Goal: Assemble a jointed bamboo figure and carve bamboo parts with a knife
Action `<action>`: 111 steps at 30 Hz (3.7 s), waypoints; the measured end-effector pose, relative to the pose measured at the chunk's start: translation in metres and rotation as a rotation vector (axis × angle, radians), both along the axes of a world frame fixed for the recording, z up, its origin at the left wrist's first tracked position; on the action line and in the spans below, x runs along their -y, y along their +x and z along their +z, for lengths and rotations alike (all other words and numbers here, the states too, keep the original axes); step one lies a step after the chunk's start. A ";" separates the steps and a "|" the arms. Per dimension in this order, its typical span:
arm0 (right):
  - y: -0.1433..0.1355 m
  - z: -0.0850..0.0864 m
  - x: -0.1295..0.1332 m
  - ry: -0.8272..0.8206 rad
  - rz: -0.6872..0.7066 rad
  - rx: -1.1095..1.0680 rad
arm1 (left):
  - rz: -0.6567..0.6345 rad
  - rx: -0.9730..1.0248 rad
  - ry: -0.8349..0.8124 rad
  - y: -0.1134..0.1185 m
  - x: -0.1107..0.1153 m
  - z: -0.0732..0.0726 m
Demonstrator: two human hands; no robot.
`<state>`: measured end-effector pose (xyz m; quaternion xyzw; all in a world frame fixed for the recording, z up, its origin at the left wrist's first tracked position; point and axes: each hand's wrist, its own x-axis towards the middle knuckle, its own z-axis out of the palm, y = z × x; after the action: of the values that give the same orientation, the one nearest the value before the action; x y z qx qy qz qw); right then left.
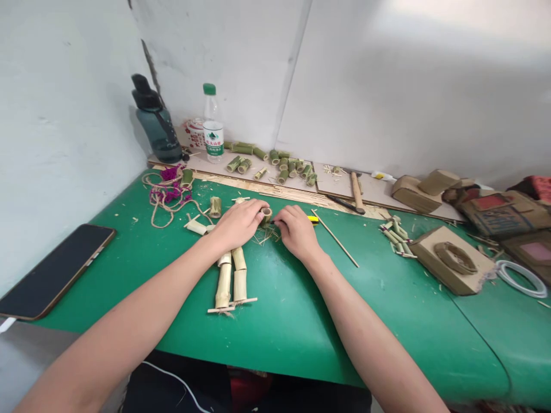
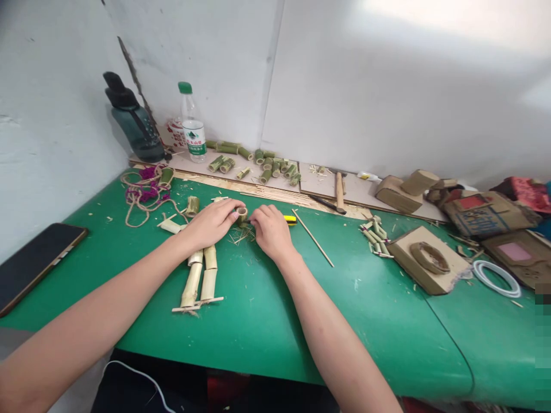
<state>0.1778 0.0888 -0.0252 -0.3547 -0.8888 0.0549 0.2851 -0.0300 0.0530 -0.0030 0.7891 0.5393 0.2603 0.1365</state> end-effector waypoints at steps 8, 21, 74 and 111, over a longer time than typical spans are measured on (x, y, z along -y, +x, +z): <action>0.003 0.003 0.001 -0.035 0.017 0.006 | 0.017 0.030 -0.023 0.001 0.002 0.003; 0.007 0.005 0.003 0.010 -0.035 -0.252 | 0.037 0.003 -0.024 0.002 0.003 0.003; 0.007 0.003 0.001 -0.061 -0.034 -0.233 | -0.107 -0.017 0.038 0.000 0.002 -0.001; 0.010 0.009 0.001 0.080 -0.018 -0.158 | -0.108 0.023 0.032 -0.003 -0.002 -0.003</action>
<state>0.1873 0.0879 -0.0162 -0.3455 -0.8617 0.0445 0.3689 -0.0327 0.0549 -0.0061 0.8161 0.4901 0.2704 0.1440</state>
